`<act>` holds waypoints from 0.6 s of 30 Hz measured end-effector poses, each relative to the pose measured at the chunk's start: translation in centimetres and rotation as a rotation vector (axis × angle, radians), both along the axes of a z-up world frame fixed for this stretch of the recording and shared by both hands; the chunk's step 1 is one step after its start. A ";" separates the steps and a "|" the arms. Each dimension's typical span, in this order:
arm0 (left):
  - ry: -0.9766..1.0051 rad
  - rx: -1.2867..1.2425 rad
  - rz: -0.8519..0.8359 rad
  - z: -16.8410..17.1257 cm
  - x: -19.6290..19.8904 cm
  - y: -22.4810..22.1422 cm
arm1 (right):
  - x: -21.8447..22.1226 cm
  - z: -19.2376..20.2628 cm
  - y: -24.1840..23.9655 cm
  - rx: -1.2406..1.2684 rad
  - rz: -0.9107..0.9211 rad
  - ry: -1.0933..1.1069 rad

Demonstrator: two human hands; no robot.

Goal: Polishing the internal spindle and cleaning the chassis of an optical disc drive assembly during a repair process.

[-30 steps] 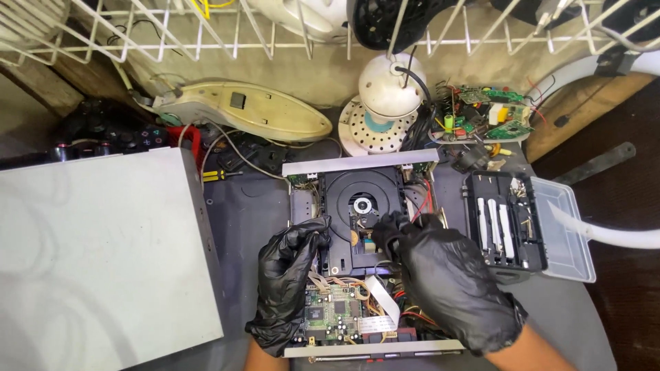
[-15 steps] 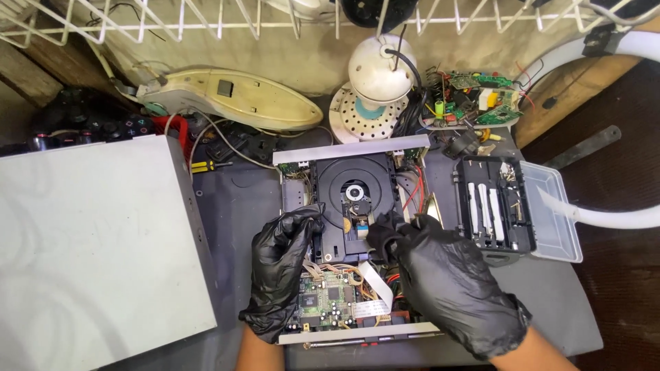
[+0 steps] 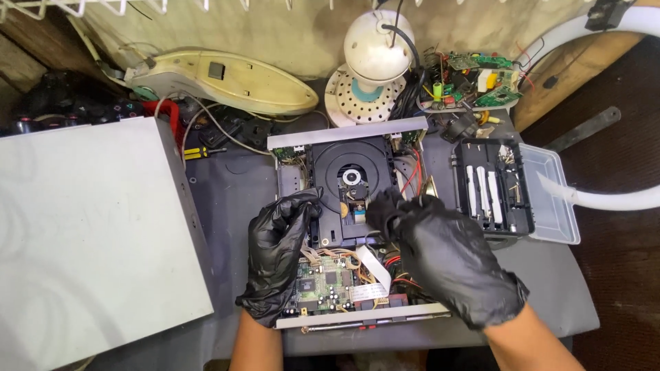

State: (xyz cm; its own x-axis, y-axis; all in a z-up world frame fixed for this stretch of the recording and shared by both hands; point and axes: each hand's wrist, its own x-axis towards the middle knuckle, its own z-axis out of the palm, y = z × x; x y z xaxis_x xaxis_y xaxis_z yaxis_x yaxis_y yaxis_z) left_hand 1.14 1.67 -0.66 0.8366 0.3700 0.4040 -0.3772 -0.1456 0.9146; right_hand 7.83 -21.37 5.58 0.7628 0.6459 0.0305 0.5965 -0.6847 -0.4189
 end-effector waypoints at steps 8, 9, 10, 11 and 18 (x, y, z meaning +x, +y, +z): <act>0.079 -0.001 0.038 0.8 0.0 -0.2 | 0.1 -0.1 0.9 -0.201 0.036 -0.348; 0.076 0.005 0.041 0.7 -0.2 0.0 | -0.4 0.2 0.8 -0.194 0.038 -0.352; 0.100 0.104 0.069 0.6 -0.4 0.2 | -1.0 0.6 0.7 -0.199 -0.018 -0.160; 0.106 0.205 0.091 0.6 0.1 0.4 | -1.2 1.0 0.6 -0.199 -0.081 0.017; 0.085 0.192 0.095 0.6 -0.3 0.1 | 0.2 -1.2 -0.1 -0.237 -0.007 0.024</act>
State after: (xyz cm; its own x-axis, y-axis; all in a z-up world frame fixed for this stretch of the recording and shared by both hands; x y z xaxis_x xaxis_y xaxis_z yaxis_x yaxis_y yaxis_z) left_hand 0.80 1.79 -0.09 0.8359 0.3716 0.4041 -0.2763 -0.3512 0.8946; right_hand 8.08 -21.46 4.40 0.7659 0.6275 -0.1398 0.5831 -0.7697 -0.2600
